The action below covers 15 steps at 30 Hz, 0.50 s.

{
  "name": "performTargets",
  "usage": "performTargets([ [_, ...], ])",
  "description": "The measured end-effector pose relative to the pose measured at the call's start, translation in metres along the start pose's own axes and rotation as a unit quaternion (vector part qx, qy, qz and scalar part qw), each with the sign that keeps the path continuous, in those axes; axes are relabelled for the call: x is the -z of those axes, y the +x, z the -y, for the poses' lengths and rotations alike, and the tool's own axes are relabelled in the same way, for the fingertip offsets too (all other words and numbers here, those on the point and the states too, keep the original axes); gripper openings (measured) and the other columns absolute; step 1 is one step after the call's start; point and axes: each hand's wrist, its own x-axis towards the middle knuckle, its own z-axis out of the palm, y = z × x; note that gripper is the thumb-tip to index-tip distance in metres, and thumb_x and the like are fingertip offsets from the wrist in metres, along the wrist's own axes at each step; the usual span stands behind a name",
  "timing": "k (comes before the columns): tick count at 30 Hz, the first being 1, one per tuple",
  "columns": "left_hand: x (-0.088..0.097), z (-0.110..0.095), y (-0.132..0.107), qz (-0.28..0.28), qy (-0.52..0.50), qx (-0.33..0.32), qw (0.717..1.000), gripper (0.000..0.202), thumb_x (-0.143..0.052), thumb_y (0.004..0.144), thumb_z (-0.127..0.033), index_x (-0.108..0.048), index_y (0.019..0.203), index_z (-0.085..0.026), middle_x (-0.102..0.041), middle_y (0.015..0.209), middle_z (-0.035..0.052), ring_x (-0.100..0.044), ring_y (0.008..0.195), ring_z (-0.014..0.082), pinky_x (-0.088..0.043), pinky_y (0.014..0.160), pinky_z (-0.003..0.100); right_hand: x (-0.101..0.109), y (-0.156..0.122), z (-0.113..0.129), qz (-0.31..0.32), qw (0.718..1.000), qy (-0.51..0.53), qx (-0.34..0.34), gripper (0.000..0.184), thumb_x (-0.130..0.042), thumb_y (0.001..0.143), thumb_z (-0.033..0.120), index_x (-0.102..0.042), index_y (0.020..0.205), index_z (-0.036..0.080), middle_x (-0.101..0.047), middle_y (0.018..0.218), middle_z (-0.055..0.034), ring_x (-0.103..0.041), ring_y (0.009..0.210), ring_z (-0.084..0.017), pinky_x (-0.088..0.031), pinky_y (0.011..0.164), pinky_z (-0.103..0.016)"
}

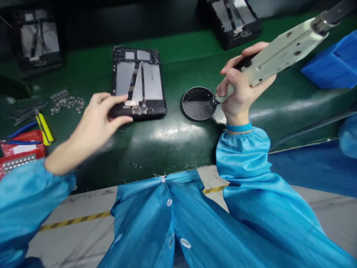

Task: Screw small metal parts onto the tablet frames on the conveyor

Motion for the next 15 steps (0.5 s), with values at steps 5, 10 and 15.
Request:
performTargets([
  [5,-0.023,-0.051,-0.096,0.0,-0.018,0.021,1.0,0.056,-0.081,0.101,-0.034,-0.072,0.157,-0.039,-0.05,0.16,0.0142,-0.057,0.153,0.0444,-0.063,0.121,0.063,-0.002,0.004,-0.005,-0.012,0.998,0.057,0.037,0.099,-0.085,0.069,0.082,-0.031,0.121,0.017,-0.056,0.088,0.0057,-0.032,0.046,0.0,-0.018,0.043,-0.022],
  [10,-0.051,-0.089,-0.147,0.032,-0.036,0.101,0.994,0.052,-0.075,0.106,-0.036,-0.069,0.156,-0.048,-0.052,0.16,0.0126,-0.075,0.089,0.0279,-0.073,0.077,0.05,0.0,0.002,-0.004,0.004,0.997,0.064,0.05,0.093,-0.086,0.074,0.077,-0.032,0.121,0.018,-0.056,0.088,0.0055,-0.035,0.047,0.0,-0.02,0.043,-0.023],
  [15,-0.038,-0.078,-0.162,-0.002,-0.027,0.125,0.992,0.054,-0.073,0.107,-0.036,-0.068,0.16,-0.046,-0.066,0.159,0.0066,-0.077,0.124,0.0382,-0.069,0.107,0.06,0.001,-0.001,0.001,0.026,0.996,0.067,0.051,0.077,-0.083,0.081,0.06,-0.033,0.121,0.018,-0.056,0.091,0.0046,-0.038,0.051,0.002,-0.022,0.044,-0.022],
])
